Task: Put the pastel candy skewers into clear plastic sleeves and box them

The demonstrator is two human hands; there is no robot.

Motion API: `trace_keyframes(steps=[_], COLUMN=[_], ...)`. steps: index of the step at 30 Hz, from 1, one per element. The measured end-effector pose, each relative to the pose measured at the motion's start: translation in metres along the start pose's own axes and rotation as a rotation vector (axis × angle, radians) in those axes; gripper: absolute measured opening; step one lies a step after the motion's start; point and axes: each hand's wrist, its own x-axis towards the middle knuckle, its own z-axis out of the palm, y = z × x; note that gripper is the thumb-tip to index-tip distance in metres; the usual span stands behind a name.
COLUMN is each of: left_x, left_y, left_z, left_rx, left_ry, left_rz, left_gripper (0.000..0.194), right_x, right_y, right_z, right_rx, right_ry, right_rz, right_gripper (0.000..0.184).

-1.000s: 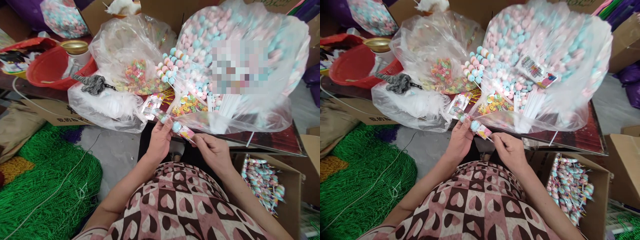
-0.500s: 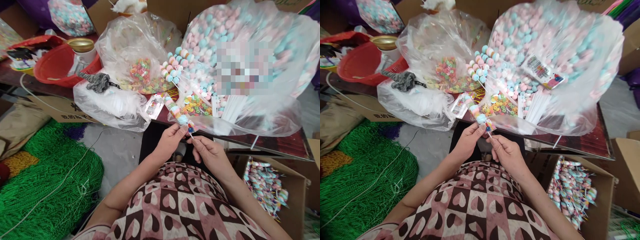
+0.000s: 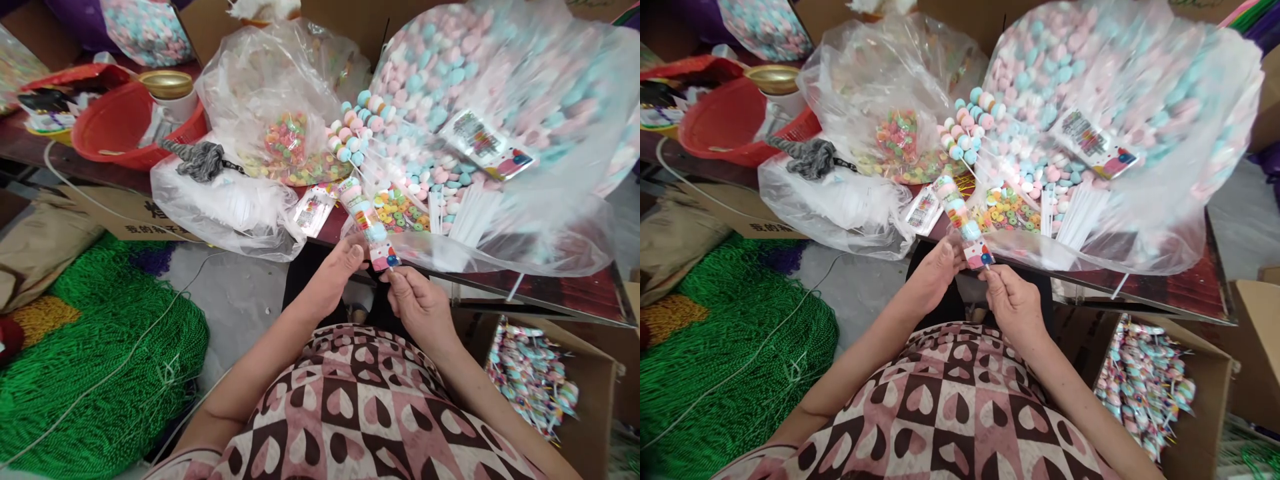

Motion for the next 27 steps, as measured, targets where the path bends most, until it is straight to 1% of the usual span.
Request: trace_keyframes(steps=[2,4,6,9,12,14,16,17,18,20,21,22,23,24,25,26,27], left_x=[0.004,0.007,0.008,0.007,0.005,0.005,0.006,0.007,0.007,0.006,0.004,0.003,0.001,-0.002,-0.005,-0.007,-0.009], left_y=[0.004,0.008,0.009,0.007,0.002,0.0,-0.001,-0.001,-0.001,0.001,0.003,0.005,0.007,0.008,0.009,0.009,0.008], left_z=[0.003,0.007,0.012,0.017,0.019,0.018,0.016,0.013,0.01,0.003,0.0,-0.002,-0.003,-0.001,0.001,0.005,0.01], left_rx=[-0.176,-0.295,-0.365,-0.403,-0.398,-0.378,-0.344,-0.324,-0.306,-0.29,-0.292,-0.302,-0.319,-0.342,-0.366,-0.394,-0.423], left_ry=[-0.008,-0.004,0.016,0.034,0.032,0.033,0.033,0.032,0.032,0.032,0.018,-0.013,-0.066,-0.14,-0.235,-0.344,-0.453], left_rz=[-0.053,-0.096,-0.119,-0.15,-0.174,-0.177,-0.183,-0.19,-0.198,-0.21,-0.223,-0.246,-0.28,-0.327,-0.386,-0.448,-0.505], left_gripper=[0.054,0.05,0.044,0.039,0.035,0.036,0.038,0.039,0.039,0.036,0.036,0.036,0.037,0.039,0.042,0.045,0.048], right_x=[-0.001,-0.002,-0.004,-0.005,-0.006,-0.004,0.0,0.002,0.006,0.014,0.019,0.024,0.028,0.033,0.037,0.04,0.043], right_y=[0.0,0.001,0.002,0.002,0.002,0.001,-0.001,-0.002,-0.004,-0.009,-0.011,-0.013,-0.014,-0.015,-0.016,-0.016,-0.016], right_z=[0.001,0.004,0.005,0.008,0.014,0.018,0.018,0.015,0.01,-0.006,-0.015,-0.023,-0.03,-0.035,-0.038,-0.038,-0.035], right_rx=[0.0,-0.01,-0.023,-0.031,-0.011,0.027,0.061,0.064,0.053,0.014,0.009,0.033,0.092,0.176,0.272,0.367,0.45], right_ry=[-0.008,-0.021,-0.033,-0.044,-0.05,-0.054,-0.08,-0.119,-0.19,-0.353,-0.401,-0.378,-0.301,-0.213,-0.137,-0.109,-0.133], right_rz=[-0.001,-0.005,-0.011,0.003,0.032,0.049,0.069,0.079,0.084,0.079,0.078,0.086,0.105,0.126,0.148,0.167,0.181], right_gripper=[0.027,0.026,0.026,0.028,0.032,0.034,0.037,0.039,0.041,0.045,0.045,0.043,0.037,0.03,0.029,0.035,0.045])
